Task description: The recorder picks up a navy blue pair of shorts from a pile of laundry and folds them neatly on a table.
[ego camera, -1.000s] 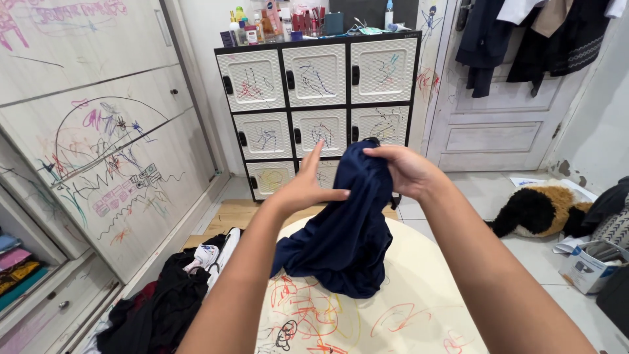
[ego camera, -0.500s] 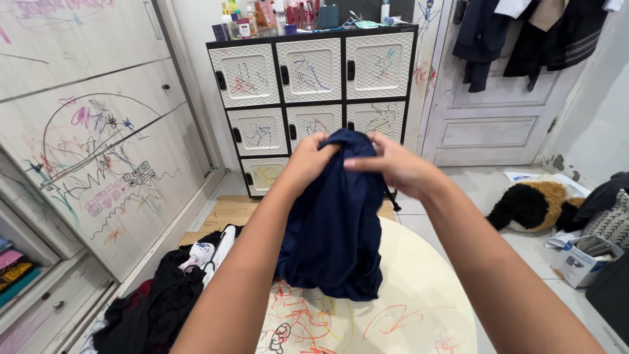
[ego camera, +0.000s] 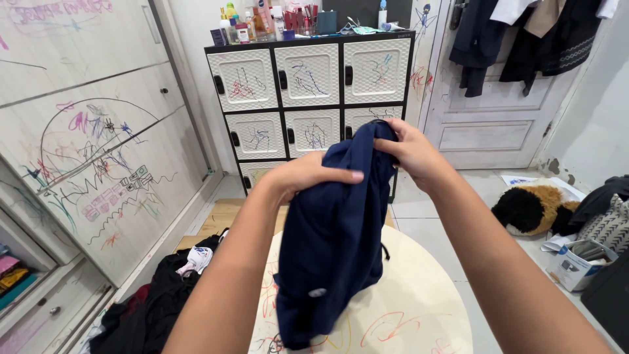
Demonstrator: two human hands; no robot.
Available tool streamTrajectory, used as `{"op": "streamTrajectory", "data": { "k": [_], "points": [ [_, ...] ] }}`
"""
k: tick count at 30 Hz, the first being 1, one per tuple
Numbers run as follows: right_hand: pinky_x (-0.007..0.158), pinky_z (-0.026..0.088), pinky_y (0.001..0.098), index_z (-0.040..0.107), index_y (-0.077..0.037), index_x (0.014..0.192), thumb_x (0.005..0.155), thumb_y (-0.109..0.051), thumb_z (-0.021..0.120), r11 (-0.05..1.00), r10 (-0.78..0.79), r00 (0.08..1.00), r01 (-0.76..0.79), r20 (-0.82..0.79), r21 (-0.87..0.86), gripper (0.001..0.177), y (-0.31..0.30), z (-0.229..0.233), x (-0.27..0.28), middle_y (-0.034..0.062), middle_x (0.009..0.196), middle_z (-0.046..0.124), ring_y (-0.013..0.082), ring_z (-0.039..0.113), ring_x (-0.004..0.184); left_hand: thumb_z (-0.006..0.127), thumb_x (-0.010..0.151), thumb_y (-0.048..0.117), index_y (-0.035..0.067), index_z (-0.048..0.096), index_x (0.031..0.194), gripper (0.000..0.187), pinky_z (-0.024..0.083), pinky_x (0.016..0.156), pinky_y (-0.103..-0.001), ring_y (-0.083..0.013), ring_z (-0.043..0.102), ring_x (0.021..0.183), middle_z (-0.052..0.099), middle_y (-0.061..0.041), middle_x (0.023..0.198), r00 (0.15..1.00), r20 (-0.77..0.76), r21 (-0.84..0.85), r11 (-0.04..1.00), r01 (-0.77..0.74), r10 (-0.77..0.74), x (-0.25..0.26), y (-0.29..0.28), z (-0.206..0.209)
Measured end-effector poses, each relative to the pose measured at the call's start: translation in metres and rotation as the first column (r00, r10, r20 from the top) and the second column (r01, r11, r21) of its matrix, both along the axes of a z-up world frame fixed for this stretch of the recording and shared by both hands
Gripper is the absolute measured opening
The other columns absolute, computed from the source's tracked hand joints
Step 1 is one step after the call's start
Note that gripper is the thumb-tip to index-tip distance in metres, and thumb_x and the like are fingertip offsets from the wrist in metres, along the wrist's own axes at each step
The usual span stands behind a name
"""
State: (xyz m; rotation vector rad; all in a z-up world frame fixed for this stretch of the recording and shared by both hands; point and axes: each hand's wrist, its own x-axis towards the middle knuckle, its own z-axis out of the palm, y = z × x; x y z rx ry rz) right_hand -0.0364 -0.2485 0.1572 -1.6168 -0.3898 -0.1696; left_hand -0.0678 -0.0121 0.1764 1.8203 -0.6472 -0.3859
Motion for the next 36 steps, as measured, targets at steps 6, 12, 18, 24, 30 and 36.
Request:
{"op": "streamTrajectory", "data": {
  "k": [6, 12, 18, 24, 30, 36],
  "points": [
    [0.083, 0.05, 0.0333, 0.061, -0.003, 0.129, 0.078, -0.014, 0.085, 0.692, -0.197, 0.489, 0.683, 0.85, -0.233, 0.057, 0.015, -0.027, 0.005, 0.0176, 0.11, 0.056, 0.0256, 0.059, 0.098, 0.076, 0.082, 0.017, -0.004, 0.071, 0.109, 0.035, 0.059, 0.078, -0.03, -0.0177, 0.073, 0.085, 0.076, -0.012, 0.1, 0.977, -0.205, -0.473, 0.867, -0.155, 0.063, 0.044, -0.002, -0.022],
    [0.081, 0.057, 0.0342, 0.068, 0.005, 0.116, 0.097, -0.014, 0.059, 1.0, 0.02, 0.998, -0.021, 0.062, 0.007, 0.028, 0.031, -0.063, -0.001, 0.0126, 0.102, 0.071, 0.02, 0.069, 0.092, 0.074, 0.084, 0.017, 0.0, 0.068, 0.096, 0.022, 0.059, 0.059, -0.033, -0.021, 0.07, 0.065, 0.072, -0.014, 0.085, 0.943, -0.323, -0.539, 0.805, -0.247, 0.073, 0.048, -0.01, -0.015],
    [0.091, 0.053, 0.0319, 0.054, -0.001, 0.138, 0.094, -0.014, 0.063, 0.984, -0.123, 0.986, 0.107, -0.111, -0.142, 0.047, 0.073, -0.076, -0.008, 0.0125, 0.123, 0.072, 0.0191, 0.066, 0.11, 0.077, 0.08, 0.025, 0.004, 0.071, 0.097, 0.028, 0.047, 0.058, -0.028, -0.0124, 0.058, 0.065, 0.064, -0.003, 0.078, 0.989, -0.091, -0.351, 0.925, -0.145, 0.12, 0.032, -0.043, -0.007],
    [0.101, 0.047, 0.0315, 0.042, -0.004, 0.15, 0.095, -0.026, 0.059, 0.986, 0.115, 0.99, -0.104, 0.083, -0.128, 0.062, 0.061, -0.154, 0.066, 0.0087, 0.143, 0.057, 0.0175, 0.053, 0.128, 0.076, 0.078, 0.022, 0.003, 0.069, 0.102, 0.031, 0.049, 0.066, -0.026, -0.0114, 0.061, 0.071, 0.068, -0.003, 0.084, 0.992, -0.11, -0.44, 0.892, -0.102, 0.059, 0.025, -0.043, -0.018],
    [0.094, 0.05, 0.0343, 0.06, -0.005, 0.139, 0.098, -0.041, 0.057, 0.843, -0.294, 0.94, 0.17, -0.173, -0.51, 0.055, 0.063, -0.172, 0.106, 0.0118, 0.132, 0.065, 0.0217, 0.064, 0.115, 0.076, 0.079, 0.015, -0.001, 0.072, 0.109, 0.034, 0.051, 0.078, -0.025, -0.0097, 0.066, 0.083, 0.071, -0.005, 0.097, 0.991, -0.127, -0.546, 0.837, -0.043, -0.032, 0.017, -0.037, -0.024],
    [0.082, 0.057, 0.0399, 0.066, -0.001, 0.13, 0.092, -0.043, 0.059, 0.973, -0.176, 0.95, 0.127, -0.26, -0.196, 0.057, 0.068, -0.189, 0.095, 0.015, 0.117, 0.077, 0.026, 0.072, 0.101, 0.078, 0.081, 0.011, -0.003, 0.069, 0.108, 0.032, 0.054, 0.077, -0.029, -0.0144, 0.066, 0.083, 0.071, -0.008, 0.097, 0.984, -0.176, -0.62, 0.776, -0.115, 0.005, 0.011, -0.031, -0.027]
  ]
}}
